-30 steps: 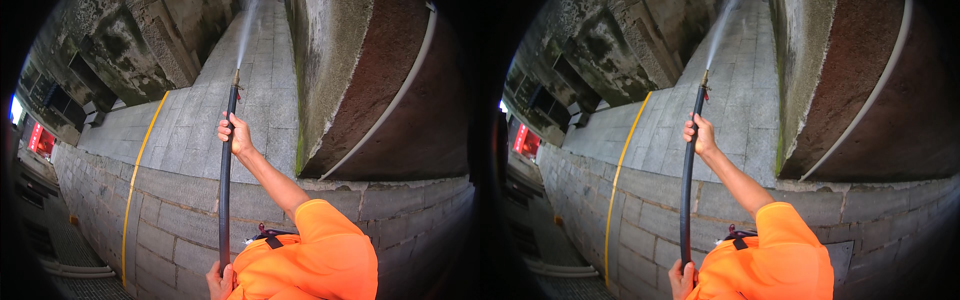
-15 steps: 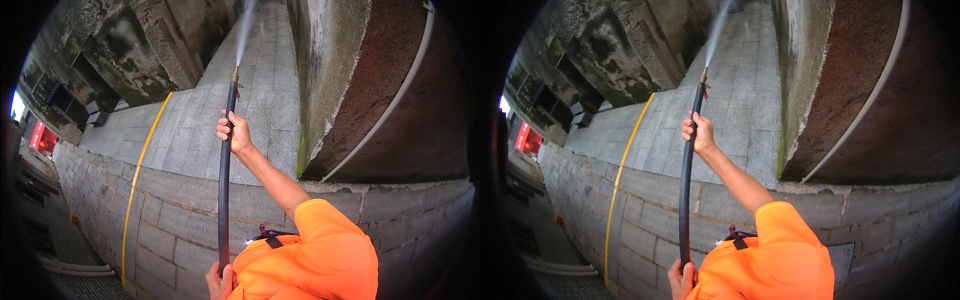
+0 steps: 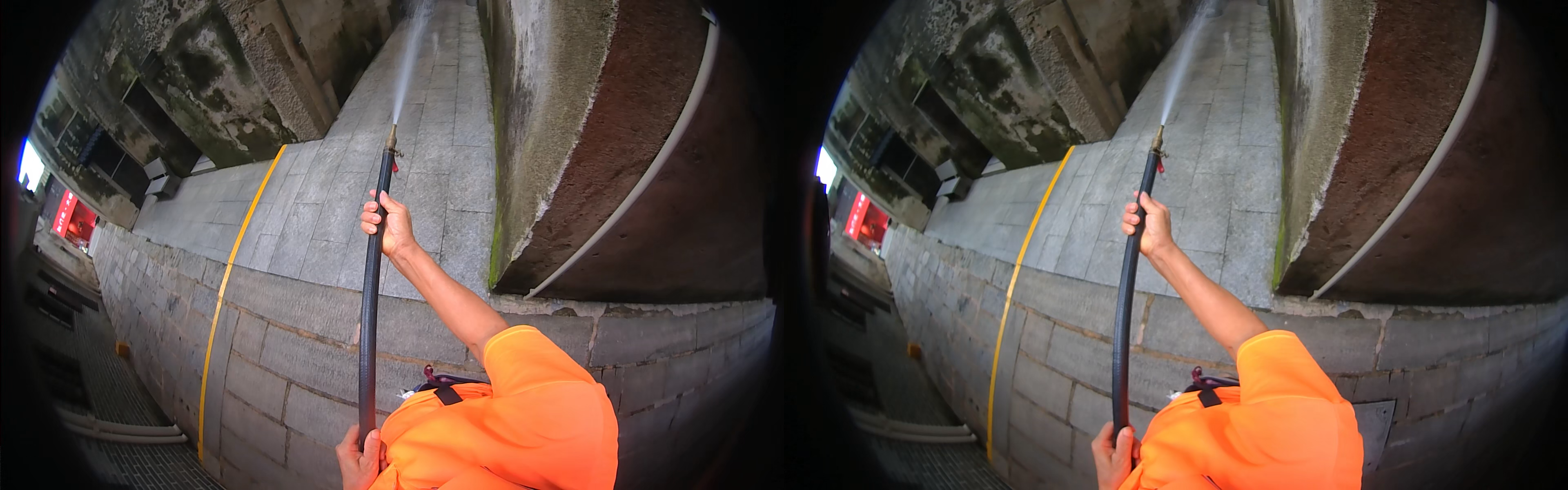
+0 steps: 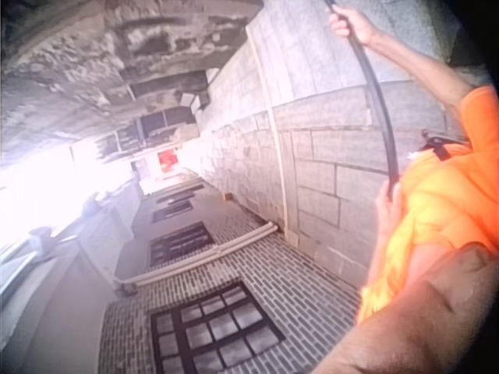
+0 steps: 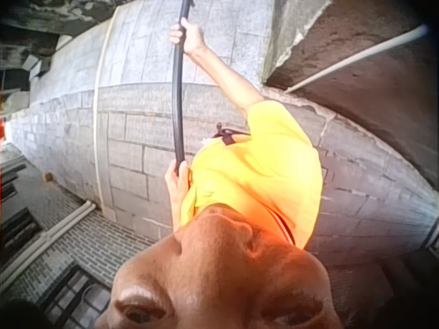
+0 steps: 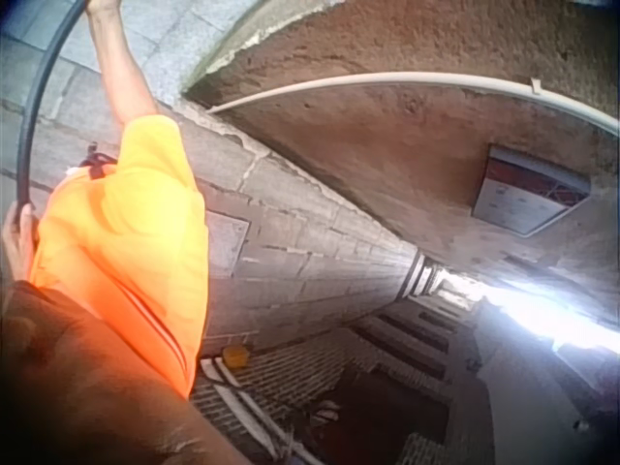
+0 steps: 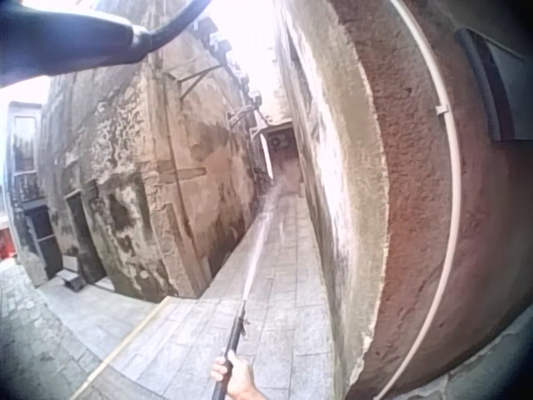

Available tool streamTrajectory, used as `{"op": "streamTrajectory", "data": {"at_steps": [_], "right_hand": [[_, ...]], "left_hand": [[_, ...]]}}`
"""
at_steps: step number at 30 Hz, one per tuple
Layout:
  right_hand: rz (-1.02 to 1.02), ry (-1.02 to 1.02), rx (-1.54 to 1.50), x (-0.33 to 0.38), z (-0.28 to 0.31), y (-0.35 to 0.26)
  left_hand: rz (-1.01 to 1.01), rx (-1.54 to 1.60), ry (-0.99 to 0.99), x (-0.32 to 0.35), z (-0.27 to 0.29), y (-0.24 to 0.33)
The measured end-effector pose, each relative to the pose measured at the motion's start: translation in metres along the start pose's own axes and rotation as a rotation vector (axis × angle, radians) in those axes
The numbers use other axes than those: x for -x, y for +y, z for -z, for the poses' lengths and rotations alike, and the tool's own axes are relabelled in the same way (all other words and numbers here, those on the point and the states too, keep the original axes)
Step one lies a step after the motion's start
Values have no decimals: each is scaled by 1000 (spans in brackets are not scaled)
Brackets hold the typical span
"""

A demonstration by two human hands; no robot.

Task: The person opens a red fire hose cabinet, uncoils a black hose, and sprays water onto a stone-paved alleyway. They systematically wet the ground and the base of the walls along the narrow passage.

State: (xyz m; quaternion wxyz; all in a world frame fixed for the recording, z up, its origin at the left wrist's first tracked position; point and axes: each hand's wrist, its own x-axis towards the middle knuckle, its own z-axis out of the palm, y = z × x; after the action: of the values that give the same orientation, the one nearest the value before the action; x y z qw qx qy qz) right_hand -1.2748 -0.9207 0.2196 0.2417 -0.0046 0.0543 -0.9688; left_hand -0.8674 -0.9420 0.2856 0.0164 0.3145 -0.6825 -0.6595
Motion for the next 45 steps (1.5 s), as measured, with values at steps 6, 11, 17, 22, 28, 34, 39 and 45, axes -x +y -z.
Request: {"op": "streamTrajectory", "data": {"at_steps": [6, 11, 17, 22, 28, 34, 39, 45], "right_hand": [[-50, 56, 25, -9, 10, 9], [-105, 99, 6, -14, 26, 28], [-144, 177, 6, -17, 48, 44], [-138, 208, -19, -13, 63, 48], [-78, 158, -16, -8, 49, 43], [-61, 156, 68, -7, 31, 42], [-75, 147, 72, -8, 38, 48], [-142, 212, 53, -8, 54, 59]], "left_hand": [[12, 19, 12, -5, 1, -2], [38, 72, 40, -6, 4, -8], [43, 101, 30, -7, 5, -1], [45, 92, 6, -7, 10, -4], [57, 107, -2, -5, 16, -3], [40, 105, 1, -5, 19, -7], [11, 107, -9, -5, 22, -11], [24, 113, 6, -3, 21, -15]]}}
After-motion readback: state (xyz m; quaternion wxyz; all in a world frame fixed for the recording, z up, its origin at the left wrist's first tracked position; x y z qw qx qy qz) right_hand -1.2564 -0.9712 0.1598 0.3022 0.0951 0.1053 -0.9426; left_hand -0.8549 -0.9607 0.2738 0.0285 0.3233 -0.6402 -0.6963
